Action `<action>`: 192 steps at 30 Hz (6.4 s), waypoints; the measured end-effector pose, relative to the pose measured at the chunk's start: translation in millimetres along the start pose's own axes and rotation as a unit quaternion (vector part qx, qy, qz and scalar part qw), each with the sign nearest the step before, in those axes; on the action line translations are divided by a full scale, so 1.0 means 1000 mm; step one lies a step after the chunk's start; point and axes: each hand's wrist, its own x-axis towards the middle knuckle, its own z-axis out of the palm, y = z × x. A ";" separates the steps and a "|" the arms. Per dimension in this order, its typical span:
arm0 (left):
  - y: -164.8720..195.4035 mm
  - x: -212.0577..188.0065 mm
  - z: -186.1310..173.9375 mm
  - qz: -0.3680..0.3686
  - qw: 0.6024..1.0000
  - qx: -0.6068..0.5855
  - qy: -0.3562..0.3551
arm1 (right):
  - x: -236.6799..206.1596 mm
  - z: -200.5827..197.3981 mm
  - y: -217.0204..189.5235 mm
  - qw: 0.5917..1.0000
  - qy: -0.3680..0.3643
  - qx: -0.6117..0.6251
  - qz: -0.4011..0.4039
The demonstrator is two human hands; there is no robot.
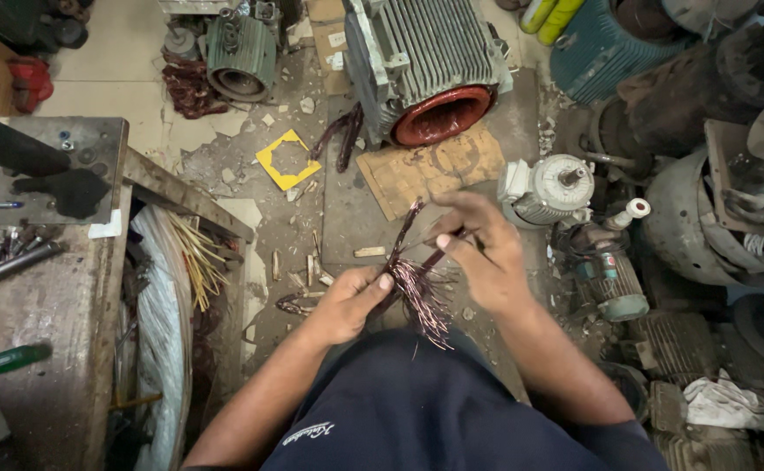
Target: The person sits in a workshop and pulls apart bundles of enameled copper wire taken from an electric motor stator, separating individual strands by hand and letting them hang from the bundle. The separated wires accumulate in the person's hands as the motor housing sits on the floor nearby.
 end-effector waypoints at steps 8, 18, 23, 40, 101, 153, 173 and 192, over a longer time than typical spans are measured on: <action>0.008 -0.002 -0.001 0.023 0.998 0.053 0.027 | 0.012 -0.010 -0.038 0.888 -0.076 -0.409 -0.194; 0.012 0.003 0.006 0.061 0.998 -0.008 -0.008 | 0.006 -0.008 -0.048 0.925 -0.039 -0.355 -0.130; 0.006 0.005 0.004 0.035 0.998 -0.038 0.025 | -0.002 -0.011 -0.046 0.915 -0.113 -0.378 -0.080; -0.006 0.005 -0.016 0.051 0.994 -0.096 -0.005 | 0.011 -0.013 -0.046 0.978 -0.140 -0.112 -0.108; -0.005 0.003 0.004 0.047 0.998 -0.027 -0.043 | -0.004 -0.012 -0.044 0.976 -0.093 -0.189 -0.052; -0.003 0.013 -0.031 -0.018 0.976 -0.192 -0.102 | -0.003 0.019 0.056 0.970 0.038 0.221 0.095; 0.008 0.030 -0.022 -0.010 0.968 -0.218 -0.125 | 0.021 -0.010 0.039 0.995 -0.026 0.037 0.085; 0.018 0.077 0.038 -0.004 0.997 0.051 -0.053 | 0.013 -0.100 -0.007 0.969 -0.196 -0.134 -0.072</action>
